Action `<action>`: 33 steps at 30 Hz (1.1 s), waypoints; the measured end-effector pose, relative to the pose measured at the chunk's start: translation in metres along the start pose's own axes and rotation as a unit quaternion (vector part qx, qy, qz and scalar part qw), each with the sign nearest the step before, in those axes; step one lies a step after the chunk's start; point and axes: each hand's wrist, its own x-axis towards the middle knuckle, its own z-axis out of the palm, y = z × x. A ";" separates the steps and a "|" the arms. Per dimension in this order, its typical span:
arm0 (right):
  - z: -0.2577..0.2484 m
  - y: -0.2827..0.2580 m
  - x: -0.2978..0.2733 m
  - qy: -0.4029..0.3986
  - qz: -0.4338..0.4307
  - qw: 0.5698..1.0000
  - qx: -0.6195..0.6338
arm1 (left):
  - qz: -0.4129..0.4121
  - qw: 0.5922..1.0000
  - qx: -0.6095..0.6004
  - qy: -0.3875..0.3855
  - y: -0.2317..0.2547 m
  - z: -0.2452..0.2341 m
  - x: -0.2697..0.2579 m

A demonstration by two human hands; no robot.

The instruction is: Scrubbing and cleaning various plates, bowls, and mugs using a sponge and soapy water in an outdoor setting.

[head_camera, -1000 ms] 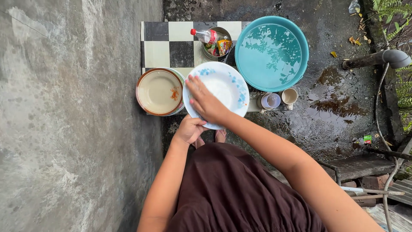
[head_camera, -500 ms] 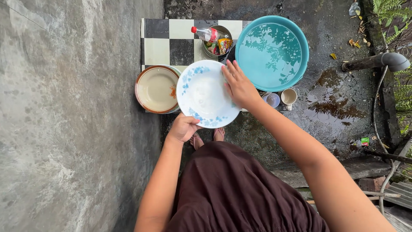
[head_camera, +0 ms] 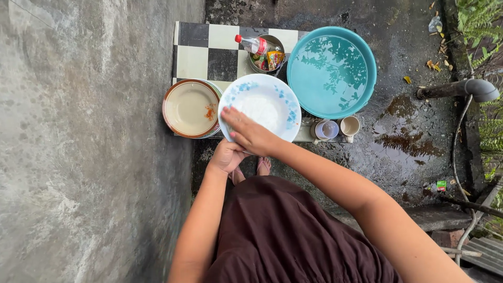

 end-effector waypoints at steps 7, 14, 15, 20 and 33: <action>-0.038 0.021 -0.015 -0.088 -0.021 0.987 -0.134 | 0.067 0.997 -0.020 0.023 0.024 0.019 -0.016; -0.053 0.052 0.024 0.115 0.073 0.964 -0.230 | 0.104 0.993 -0.028 0.047 0.039 0.003 -0.016; -0.056 0.050 0.031 0.164 0.104 0.964 -0.183 | 0.117 0.991 -0.029 0.051 0.043 0.000 -0.013; -0.046 0.099 0.071 0.183 0.285 0.935 0.104 | 0.157 0.983 0.018 0.089 0.086 -0.023 -0.003; 0.026 0.212 0.174 0.288 0.385 0.745 0.462 | 0.227 0.919 0.096 0.307 0.176 -0.124 0.109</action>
